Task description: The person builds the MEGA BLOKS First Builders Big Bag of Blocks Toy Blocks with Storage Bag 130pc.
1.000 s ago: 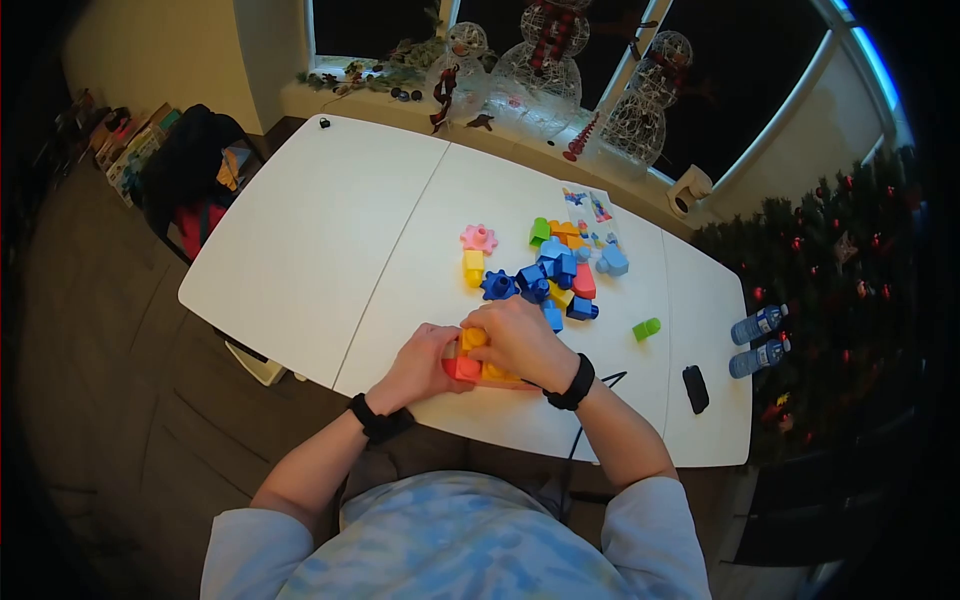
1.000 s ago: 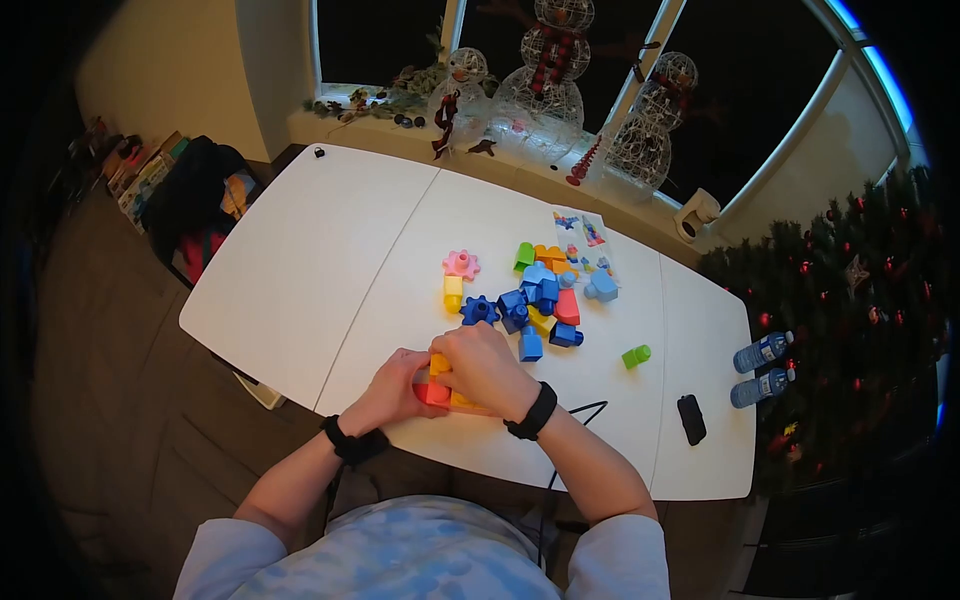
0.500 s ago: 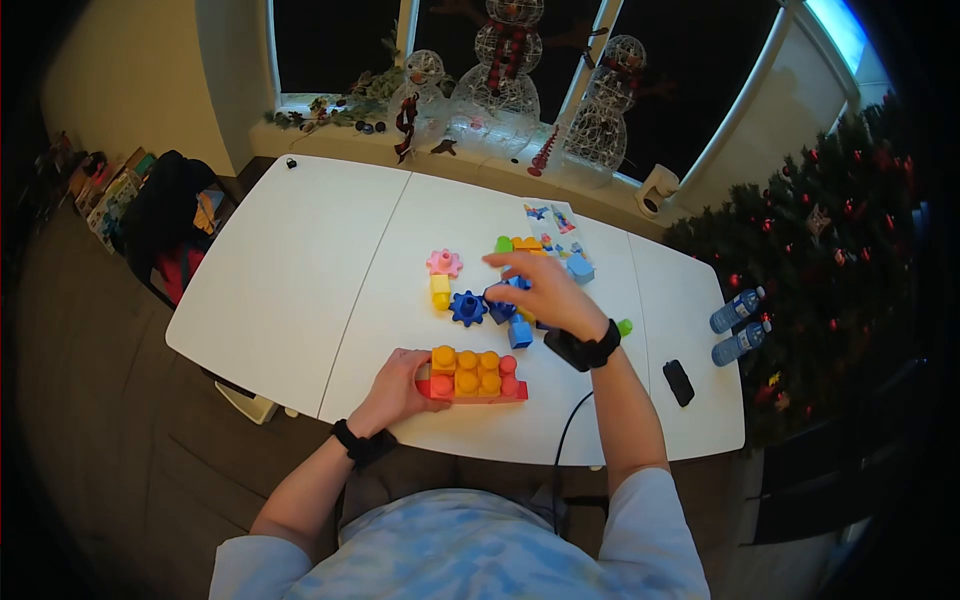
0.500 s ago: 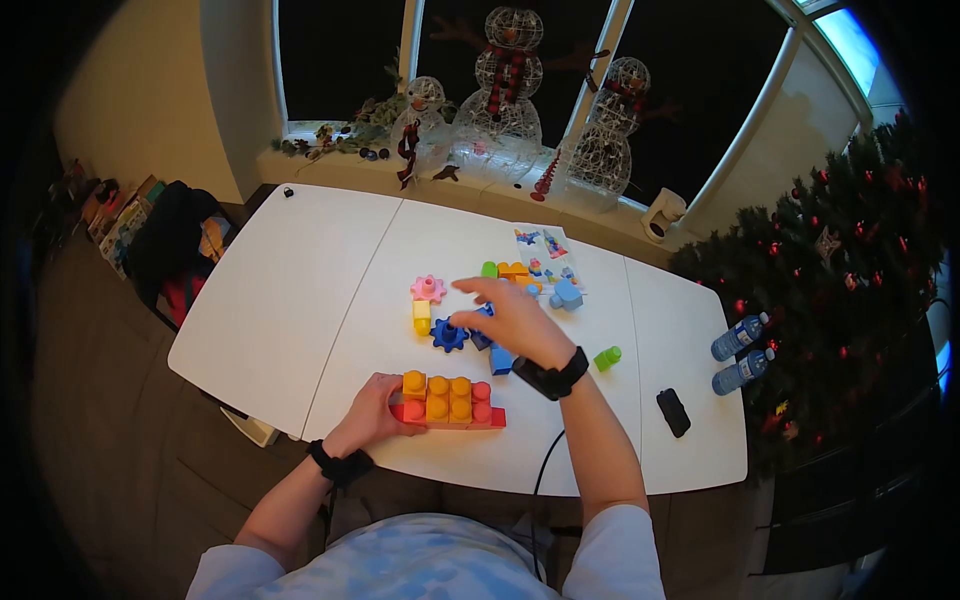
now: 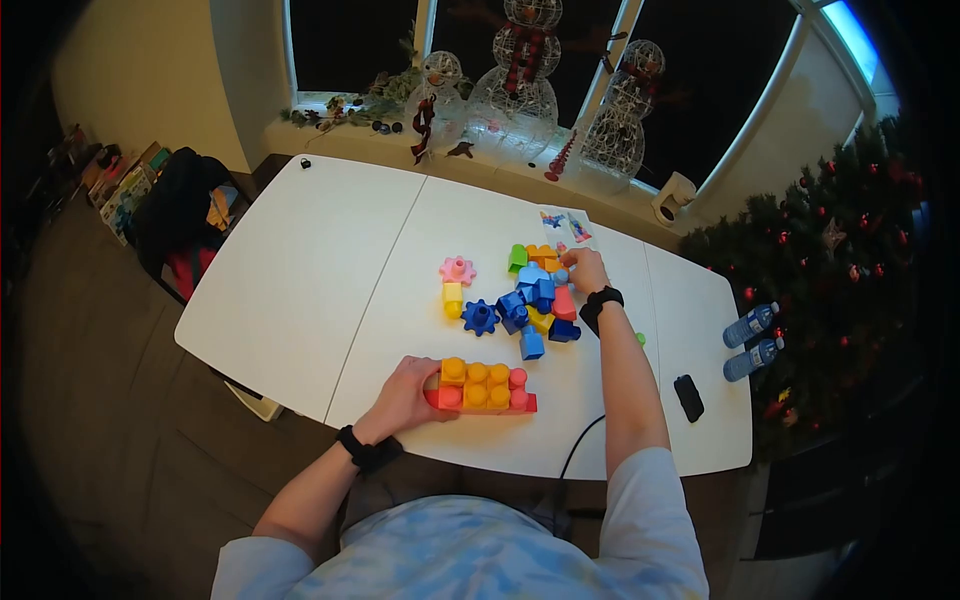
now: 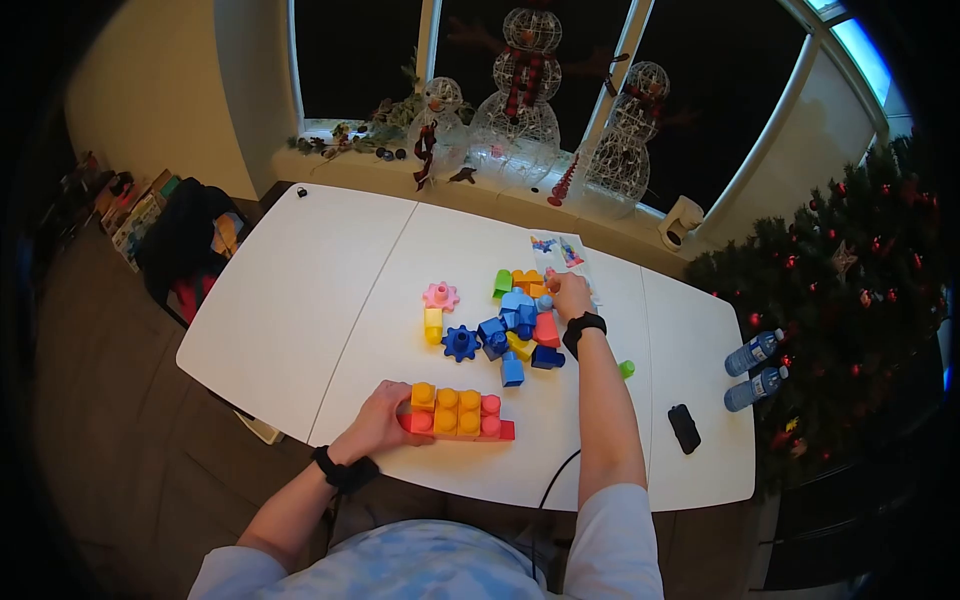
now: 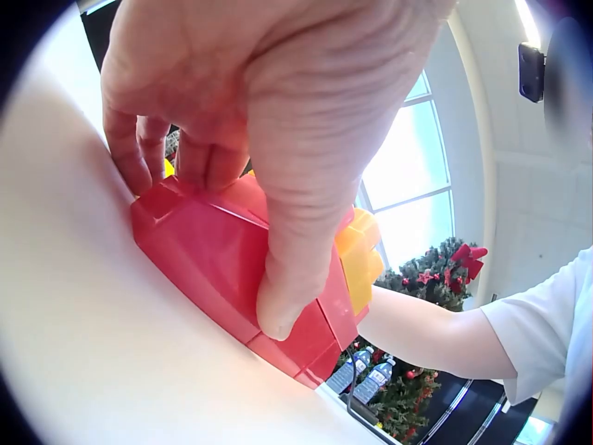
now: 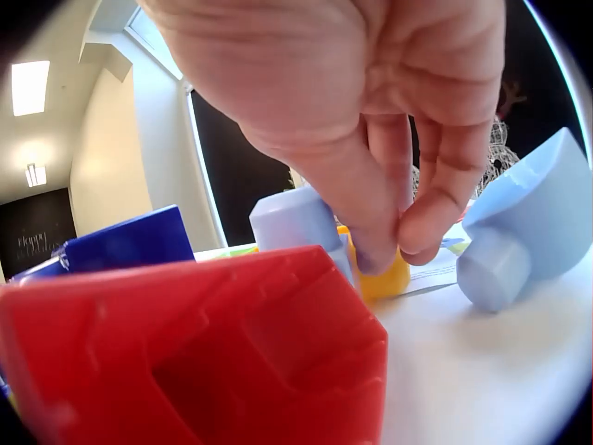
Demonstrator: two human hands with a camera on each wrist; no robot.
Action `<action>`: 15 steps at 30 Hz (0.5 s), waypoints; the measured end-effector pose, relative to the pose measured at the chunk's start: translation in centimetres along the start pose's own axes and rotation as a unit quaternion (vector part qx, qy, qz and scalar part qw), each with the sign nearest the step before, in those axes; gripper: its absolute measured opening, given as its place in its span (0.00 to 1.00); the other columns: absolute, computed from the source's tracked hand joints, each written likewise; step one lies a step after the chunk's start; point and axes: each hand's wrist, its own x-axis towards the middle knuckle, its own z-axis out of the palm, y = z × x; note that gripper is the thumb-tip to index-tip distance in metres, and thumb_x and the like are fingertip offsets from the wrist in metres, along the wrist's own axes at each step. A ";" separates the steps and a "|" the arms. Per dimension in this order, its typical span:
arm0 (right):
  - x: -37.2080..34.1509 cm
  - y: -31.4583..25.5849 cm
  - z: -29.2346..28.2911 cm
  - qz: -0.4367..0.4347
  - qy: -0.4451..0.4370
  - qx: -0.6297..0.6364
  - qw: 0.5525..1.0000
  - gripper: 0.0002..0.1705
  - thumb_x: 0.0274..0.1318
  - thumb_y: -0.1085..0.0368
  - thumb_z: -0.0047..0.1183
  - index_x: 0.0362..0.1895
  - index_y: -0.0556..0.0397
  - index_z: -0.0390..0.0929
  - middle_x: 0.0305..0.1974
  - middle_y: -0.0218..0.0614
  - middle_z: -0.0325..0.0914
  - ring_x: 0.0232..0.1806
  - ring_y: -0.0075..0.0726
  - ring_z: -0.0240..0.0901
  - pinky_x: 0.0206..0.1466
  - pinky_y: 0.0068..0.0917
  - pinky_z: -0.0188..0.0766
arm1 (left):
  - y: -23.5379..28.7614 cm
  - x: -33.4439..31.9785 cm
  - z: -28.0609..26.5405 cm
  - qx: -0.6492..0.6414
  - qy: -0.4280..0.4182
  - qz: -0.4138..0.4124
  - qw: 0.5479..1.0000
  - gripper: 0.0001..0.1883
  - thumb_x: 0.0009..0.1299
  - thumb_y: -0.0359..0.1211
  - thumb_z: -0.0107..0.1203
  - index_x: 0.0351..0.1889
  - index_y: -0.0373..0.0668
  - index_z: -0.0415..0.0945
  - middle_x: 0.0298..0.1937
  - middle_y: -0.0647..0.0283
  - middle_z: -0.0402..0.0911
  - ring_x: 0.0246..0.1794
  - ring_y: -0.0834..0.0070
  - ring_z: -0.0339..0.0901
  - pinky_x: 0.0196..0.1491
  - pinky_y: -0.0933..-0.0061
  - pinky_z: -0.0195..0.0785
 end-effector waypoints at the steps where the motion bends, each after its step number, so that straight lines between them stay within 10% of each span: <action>1: 0.0 0.1 0.2 0.003 -0.003 0.001 1.000 0.16 0.50 0.78 0.62 0.44 0.52 0.90 0.43 0.43 0.89 0.51 0.48 0.84 0.59 0.41 0.78 | -0.3 0.1 0.3 -0.002 0.017 0.012 1.000 0.38 0.46 0.42 0.82 0.56 0.43 0.81 0.51 0.57 0.83 0.54 0.55 0.76 0.61 0.58 0.72; 15: -4.1 -3.7 -5.6 -0.093 0.070 -0.004 0.993 0.18 0.52 0.73 0.67 0.49 0.57 0.87 0.46 0.47 0.84 0.44 0.50 0.83 0.52 0.37 0.81 | 0.2 0.0 0.1 0.009 0.013 0.004 1.000 0.39 0.46 0.40 0.81 0.58 0.41 0.80 0.54 0.57 0.83 0.57 0.54 0.75 0.63 0.58 0.71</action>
